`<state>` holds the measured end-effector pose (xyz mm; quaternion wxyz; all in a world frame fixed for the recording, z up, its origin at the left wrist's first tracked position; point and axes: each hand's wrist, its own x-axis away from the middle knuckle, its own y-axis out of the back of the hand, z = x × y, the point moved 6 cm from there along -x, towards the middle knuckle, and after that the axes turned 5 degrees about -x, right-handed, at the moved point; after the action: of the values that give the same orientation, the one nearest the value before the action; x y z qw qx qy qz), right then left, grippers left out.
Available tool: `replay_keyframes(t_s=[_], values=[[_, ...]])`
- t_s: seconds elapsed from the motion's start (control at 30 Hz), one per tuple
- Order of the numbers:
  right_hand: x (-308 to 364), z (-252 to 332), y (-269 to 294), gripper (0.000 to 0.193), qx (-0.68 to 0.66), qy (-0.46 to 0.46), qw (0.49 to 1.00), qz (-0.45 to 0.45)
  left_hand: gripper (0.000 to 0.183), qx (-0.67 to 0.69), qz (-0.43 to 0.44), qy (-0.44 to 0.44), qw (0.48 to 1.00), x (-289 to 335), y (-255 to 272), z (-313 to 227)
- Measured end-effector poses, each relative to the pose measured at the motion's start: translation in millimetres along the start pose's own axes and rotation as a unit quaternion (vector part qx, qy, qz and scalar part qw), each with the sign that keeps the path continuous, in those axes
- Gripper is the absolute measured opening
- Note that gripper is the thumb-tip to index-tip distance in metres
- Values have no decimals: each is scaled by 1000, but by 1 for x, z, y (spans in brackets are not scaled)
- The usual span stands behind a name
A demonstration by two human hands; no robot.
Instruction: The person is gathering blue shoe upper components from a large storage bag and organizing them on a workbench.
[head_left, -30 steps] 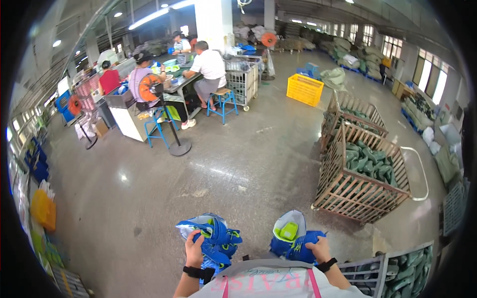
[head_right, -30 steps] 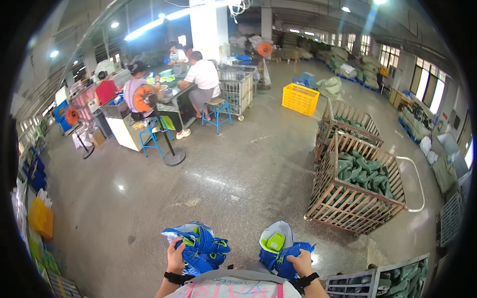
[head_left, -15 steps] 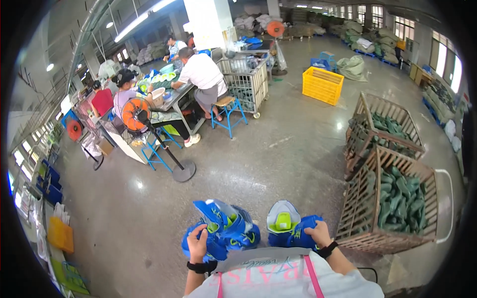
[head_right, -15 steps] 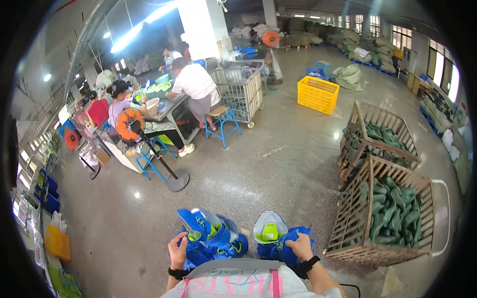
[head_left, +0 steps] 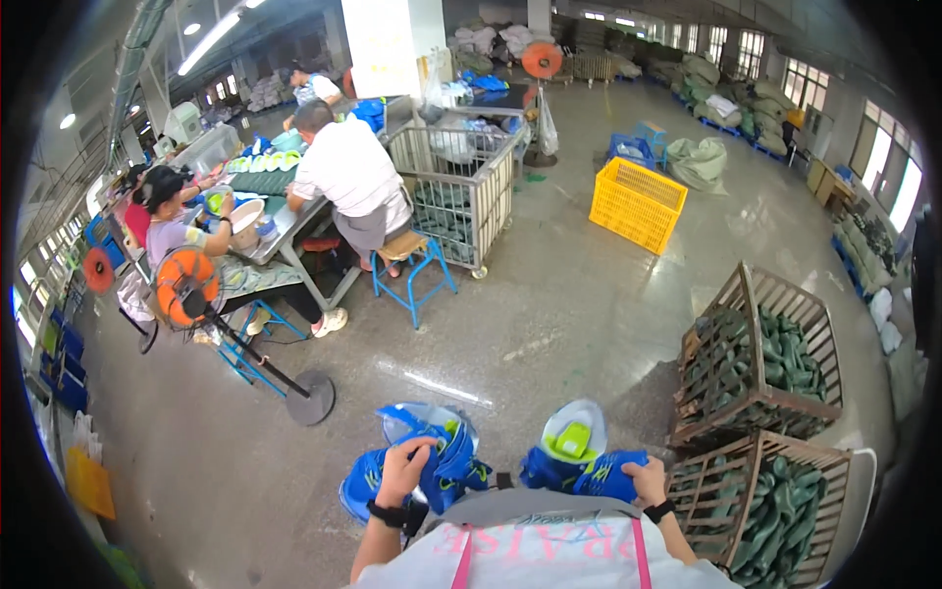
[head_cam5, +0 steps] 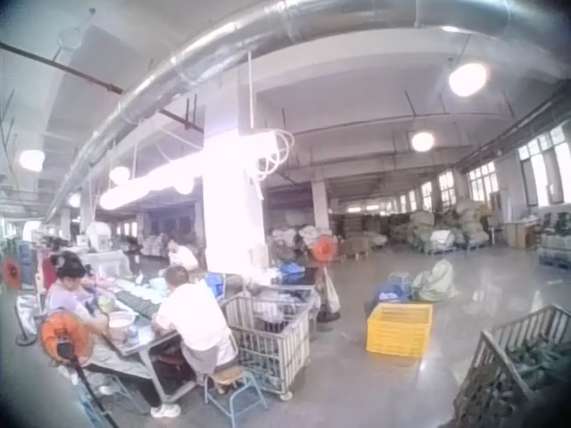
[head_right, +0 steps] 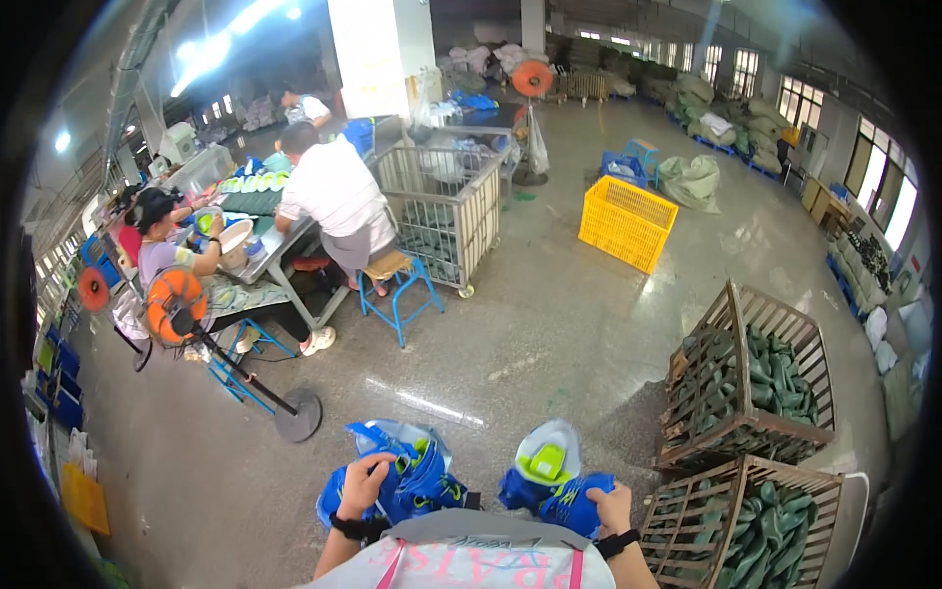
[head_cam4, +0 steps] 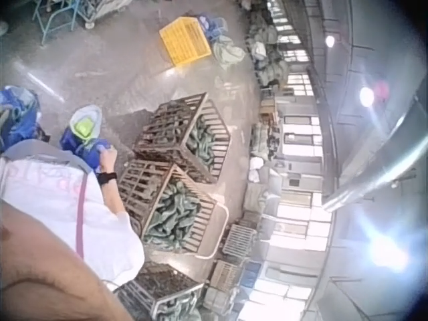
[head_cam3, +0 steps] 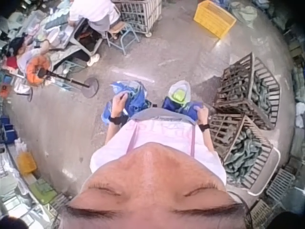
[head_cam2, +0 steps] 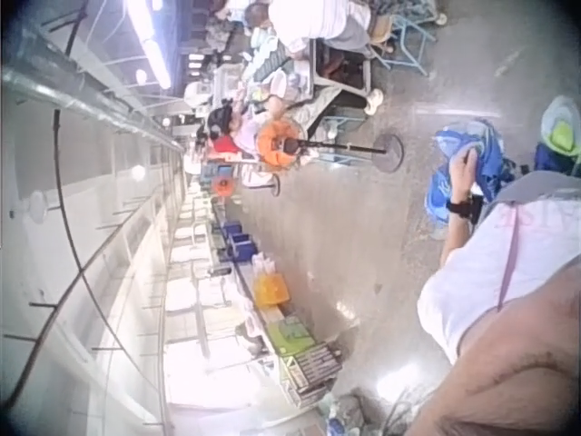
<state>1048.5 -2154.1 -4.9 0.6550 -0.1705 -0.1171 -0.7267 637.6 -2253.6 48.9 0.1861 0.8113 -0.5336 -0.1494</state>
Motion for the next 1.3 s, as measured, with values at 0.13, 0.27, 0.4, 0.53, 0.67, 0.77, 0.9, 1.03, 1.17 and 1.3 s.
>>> replay_keyframes(t_s=[0.13, 0.27, 0.4, 0.53, 0.67, 0.77, 0.9, 1.03, 1.17, 1.3], values=[[-82, 32, -2, 17, -40, 53, 998, -18, 19, 17, 63, -3, 998, -127, -43, -19], [-193, 36, -5, 16, 42, 46, 998, -26, 20, 78, 71, 7, 994, -249, -94, -10], [-314, 92, -24, 16, 136, 77, 988, 20, 19, 59, 36, -13, 998, -337, -148, -52], [-431, 161, -54, 14, 76, 64, 993, 57, 19, 54, 118, 9, 992, -435, -199, -96], [-526, 219, -78, 20, 111, 79, 983, 119, 24, 77, 88, -62, 991, -533, -230, -144], [-597, 245, -72, 21, 116, 31, 987, 103, 24, 108, 108, -43, 987, -606, -274, -146], [-695, 258, -60, 19, 75, -13, 995, 66, 24, 116, 127, -52, 984, -714, -334, -130], [-794, 303, -26, 16, 48, -5, 999, -8, 19, 150, 177, 168, 958, -821, -383, -140], [-892, 366, 3, 17, -39, 58, 993, -93, 19, 113, 171, -59, 977, -930, -429, -154], [-968, 479, 7, 27, -117, 120, 971, -170, 18, 60, 252, -18, 966, -1013, -454, -181]])
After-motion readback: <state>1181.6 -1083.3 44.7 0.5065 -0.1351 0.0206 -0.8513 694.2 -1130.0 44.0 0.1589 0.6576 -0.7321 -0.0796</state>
